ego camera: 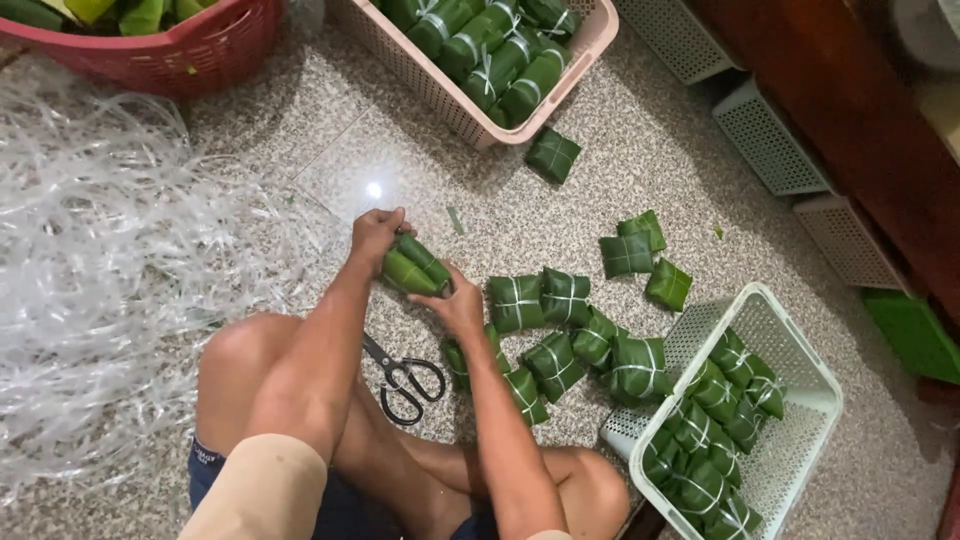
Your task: The person trims the excess length of plastic ties from wrapped food parcels using scissors, then places the finished parcels into a white plastic basket.
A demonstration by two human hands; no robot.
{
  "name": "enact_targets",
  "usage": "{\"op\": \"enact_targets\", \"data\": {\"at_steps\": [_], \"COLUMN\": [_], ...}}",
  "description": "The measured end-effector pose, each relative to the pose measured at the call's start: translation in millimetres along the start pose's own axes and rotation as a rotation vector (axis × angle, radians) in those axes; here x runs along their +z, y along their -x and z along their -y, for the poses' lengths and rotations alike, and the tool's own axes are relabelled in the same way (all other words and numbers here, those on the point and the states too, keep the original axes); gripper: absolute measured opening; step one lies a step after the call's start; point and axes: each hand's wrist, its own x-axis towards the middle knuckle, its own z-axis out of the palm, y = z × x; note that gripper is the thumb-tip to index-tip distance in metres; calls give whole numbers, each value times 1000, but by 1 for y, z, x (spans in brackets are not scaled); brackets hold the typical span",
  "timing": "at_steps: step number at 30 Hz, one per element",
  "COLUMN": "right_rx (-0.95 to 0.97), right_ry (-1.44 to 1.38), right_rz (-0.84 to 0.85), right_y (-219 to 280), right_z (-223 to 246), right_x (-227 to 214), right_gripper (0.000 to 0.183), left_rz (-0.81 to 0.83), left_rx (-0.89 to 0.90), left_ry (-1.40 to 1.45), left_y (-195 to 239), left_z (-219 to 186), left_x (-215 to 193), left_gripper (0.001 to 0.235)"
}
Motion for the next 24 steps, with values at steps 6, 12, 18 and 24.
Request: {"op": "enact_targets", "data": {"at_steps": [6, 12, 18, 24], "right_rx": [-136, -19, 62, -44], "right_ry": [-149, -225, -93, 4], "right_rz": [-88, -144, -78, -8], "right_y": [11, 26, 23, 16], "right_z": [8, 28, 17, 17], "right_x": [1, 0, 12, 4], "right_gripper": [65, 54, 69, 64], "left_rz": [-290, -494, -487, -59], "left_rx": [-32, 22, 26, 238], "left_ry": [-34, 185, 302, 108], "left_y": [-1, 18, 12, 34], "left_z": [6, -9, -7, -62], "left_x": [5, 20, 16, 12], "left_gripper": [26, 23, 21, 18]}}
